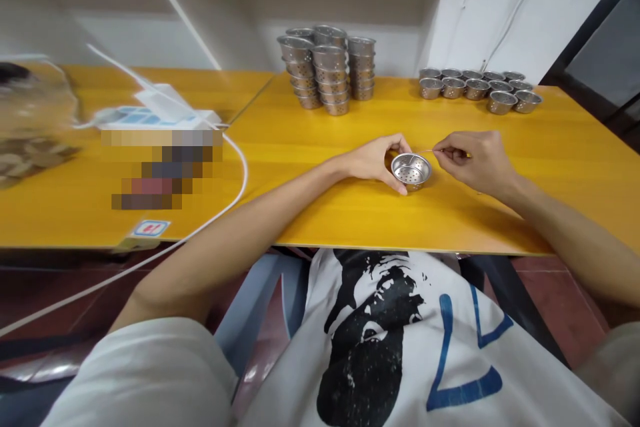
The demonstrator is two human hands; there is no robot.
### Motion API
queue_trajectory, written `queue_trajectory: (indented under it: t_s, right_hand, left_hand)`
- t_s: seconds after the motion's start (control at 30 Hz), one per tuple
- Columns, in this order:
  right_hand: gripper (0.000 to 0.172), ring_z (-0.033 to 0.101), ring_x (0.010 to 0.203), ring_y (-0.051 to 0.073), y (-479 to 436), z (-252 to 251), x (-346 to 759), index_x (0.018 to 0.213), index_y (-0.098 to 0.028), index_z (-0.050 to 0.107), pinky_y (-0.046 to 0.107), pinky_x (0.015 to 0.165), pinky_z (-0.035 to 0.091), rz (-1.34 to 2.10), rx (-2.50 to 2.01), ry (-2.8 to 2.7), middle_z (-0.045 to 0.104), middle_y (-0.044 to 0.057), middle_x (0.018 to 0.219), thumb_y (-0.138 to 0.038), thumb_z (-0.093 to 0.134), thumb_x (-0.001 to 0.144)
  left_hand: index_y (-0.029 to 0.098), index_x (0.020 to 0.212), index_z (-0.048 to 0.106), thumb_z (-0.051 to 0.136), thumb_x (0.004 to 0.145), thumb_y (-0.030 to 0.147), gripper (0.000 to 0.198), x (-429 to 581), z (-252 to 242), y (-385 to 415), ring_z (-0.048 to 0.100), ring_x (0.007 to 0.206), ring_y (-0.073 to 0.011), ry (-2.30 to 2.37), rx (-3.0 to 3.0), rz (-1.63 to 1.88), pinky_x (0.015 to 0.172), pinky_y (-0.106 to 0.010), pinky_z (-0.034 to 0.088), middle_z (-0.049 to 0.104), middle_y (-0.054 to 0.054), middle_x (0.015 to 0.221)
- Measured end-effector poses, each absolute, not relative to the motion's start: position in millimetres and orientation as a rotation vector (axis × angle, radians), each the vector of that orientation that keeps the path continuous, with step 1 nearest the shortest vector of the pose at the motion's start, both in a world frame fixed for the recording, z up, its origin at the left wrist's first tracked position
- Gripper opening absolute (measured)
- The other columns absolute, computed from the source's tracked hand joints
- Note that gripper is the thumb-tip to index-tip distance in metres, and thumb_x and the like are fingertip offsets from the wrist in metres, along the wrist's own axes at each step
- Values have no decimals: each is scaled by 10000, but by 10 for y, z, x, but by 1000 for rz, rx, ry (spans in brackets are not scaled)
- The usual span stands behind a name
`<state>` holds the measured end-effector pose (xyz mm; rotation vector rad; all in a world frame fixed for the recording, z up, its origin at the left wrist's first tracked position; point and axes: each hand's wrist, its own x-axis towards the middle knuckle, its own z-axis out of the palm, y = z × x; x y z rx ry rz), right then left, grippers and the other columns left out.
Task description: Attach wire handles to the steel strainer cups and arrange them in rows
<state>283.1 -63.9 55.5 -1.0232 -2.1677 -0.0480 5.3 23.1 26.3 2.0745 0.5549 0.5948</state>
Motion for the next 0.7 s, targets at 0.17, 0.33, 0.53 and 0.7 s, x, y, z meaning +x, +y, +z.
queue_trajectory:
  t_s: [0.17, 0.33, 0.53, 0.7]
  right_hand:
    - [173, 673, 636, 199, -612, 477, 2811, 922, -251, 804, 380, 667, 522, -96, -1038, -2161, 765, 46, 765, -277, 691, 1051]
    - [164, 682, 663, 211, -580, 416, 2821, 954, -276, 813, 395, 672, 541, -77, -1047, -2134, 776, 40, 779, -322, 707, 1069]
    - [172, 687, 679, 213, -580, 372, 2771, 936, -282, 784, 392, 676, 566, -124, -1058, -2107, 786, 39, 801, -324, 704, 1082]
    - [188, 646, 635, 196, -579, 342, 2716, 896, -268, 763, 370, 641, 530, -130, -1065, -2102, 759, 40, 760, -303, 695, 1068]
  left_hand:
    - [212, 1122, 669, 1174, 459, 596, 918, 78, 245, 214, 724, 1082, -293, 585, 2081, 595, 986, -429, 540, 772, -95, 1202]
    - [212, 1110, 658, 1166, 489, 587, 886, 75, 261, 214, 706, 1085, -285, 572, 2105, 606, 1003, -423, 528, 768, -88, 1176]
    - [222, 1081, 633, 1165, 490, 593, 878, 77, 260, 221, 712, 1083, -285, 558, 2085, 591, 983, -417, 535, 766, -86, 1190]
    - [234, 1085, 606, 1172, 465, 577, 906, 71, 251, 229, 705, 1042, -270, 577, 2061, 571, 949, -410, 534, 750, -63, 1163]
